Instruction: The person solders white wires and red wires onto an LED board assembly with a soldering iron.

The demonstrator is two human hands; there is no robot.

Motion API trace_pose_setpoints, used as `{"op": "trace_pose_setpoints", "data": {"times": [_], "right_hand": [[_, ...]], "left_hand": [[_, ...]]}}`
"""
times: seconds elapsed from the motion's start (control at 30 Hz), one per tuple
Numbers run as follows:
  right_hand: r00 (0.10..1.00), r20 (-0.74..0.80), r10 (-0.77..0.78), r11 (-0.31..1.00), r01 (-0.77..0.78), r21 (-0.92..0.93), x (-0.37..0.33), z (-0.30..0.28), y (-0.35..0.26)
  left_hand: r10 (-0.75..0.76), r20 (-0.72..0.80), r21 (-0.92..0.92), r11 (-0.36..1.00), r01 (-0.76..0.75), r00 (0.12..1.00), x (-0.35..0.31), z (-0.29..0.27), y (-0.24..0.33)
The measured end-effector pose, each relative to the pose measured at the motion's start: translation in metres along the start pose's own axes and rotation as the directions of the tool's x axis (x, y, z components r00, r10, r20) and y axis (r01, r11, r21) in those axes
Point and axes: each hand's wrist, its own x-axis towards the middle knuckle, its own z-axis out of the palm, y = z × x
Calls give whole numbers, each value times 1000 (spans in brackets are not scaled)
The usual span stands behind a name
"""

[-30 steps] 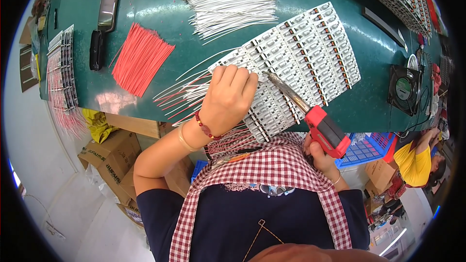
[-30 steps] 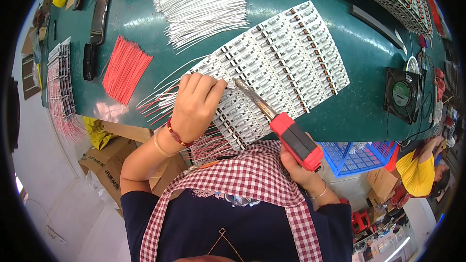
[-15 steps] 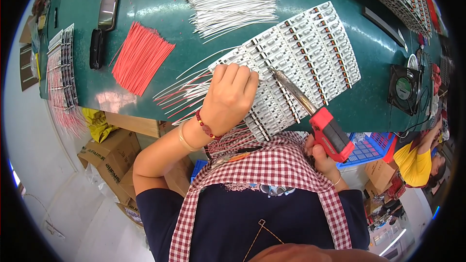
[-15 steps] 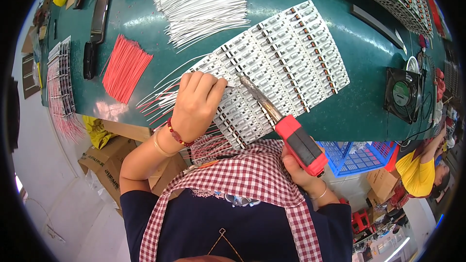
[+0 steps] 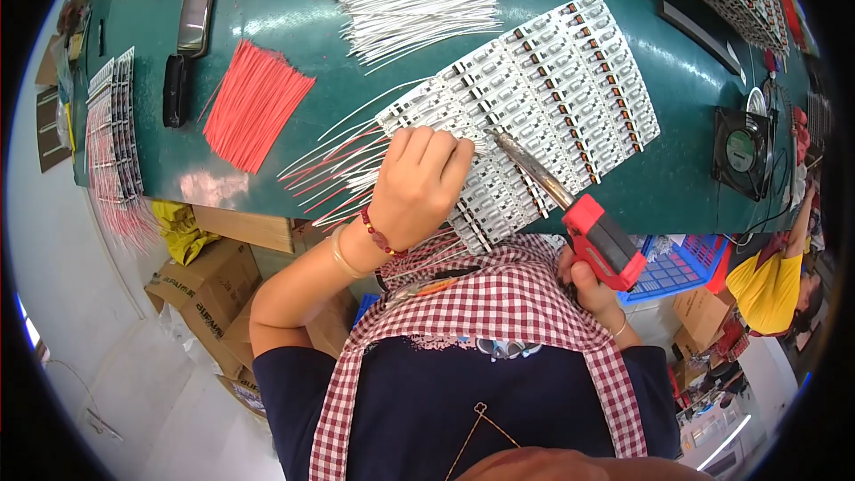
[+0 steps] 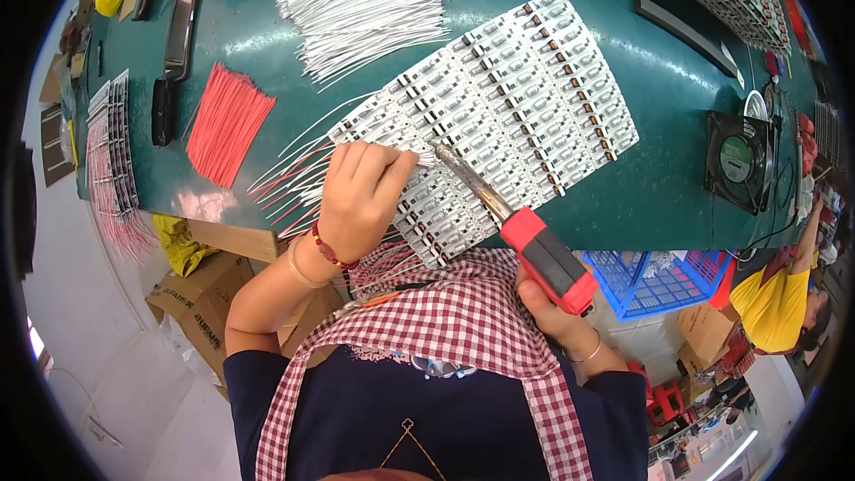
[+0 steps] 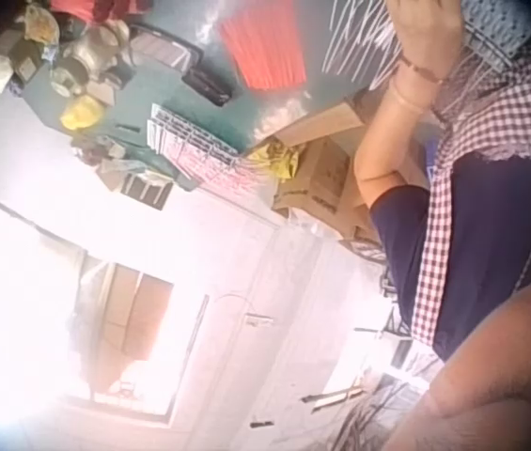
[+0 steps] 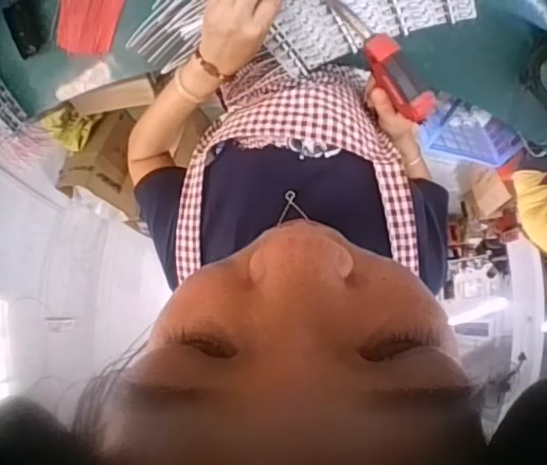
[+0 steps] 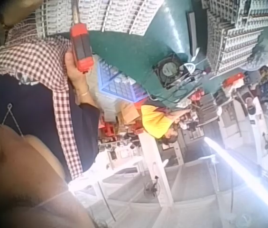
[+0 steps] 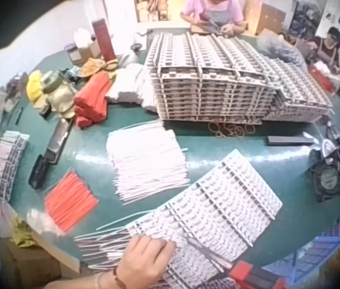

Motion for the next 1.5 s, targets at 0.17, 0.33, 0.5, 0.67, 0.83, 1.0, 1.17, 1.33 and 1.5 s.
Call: {"op": "trace_pose_setpoints", "data": {"times": [0.17, 0.33, 0.5, 0.67, 0.83, 1.0, 1.17, 1.33, 1.5], "right_hand": [[1000, 30, 0, 999, -1, 43, -5, -7, 22], [994, 9, -113, 968, 112, -224, -7, -9, 30], [991, -24, -131, 965, 122, -233, -9, -7, 35], [992, -6, -127, 980, 124, -157, -9, -8, 21], [991, -45, -128, 988, 123, -94, -9, -7, 21], [991, -42, -128, 988, 123, -94, -11, -9, 20], [997, -10, -73, 995, 72, -66, -14, -11, 27], [996, -20, -86, 989, 83, -123, -17, -13, 33], [995, -16, -100, 982, 96, -163, -17, -12, 34]], "left_hand": [[-55, 18, -28, 998, 55, 998, 0, -1, 1], [-68, 22, -34, 997, 69, 997, -1, -1, 2], [-82, 25, -32, 996, 83, 996, 0, -1, 3], [-86, 32, -16, 996, 87, 996, 1, -3, 5], [-83, 39, 14, 996, 82, 996, 3, -4, 6], [-37, -23, 60, 997, 39, 999, 0, -6, 8], [-38, 33, -1, 999, 38, 999, -6, -2, 13], [-51, 34, -2, 999, 51, 998, -6, 1, 15], [-58, 49, 3, 998, 58, 997, -4, 0, 16]]}}
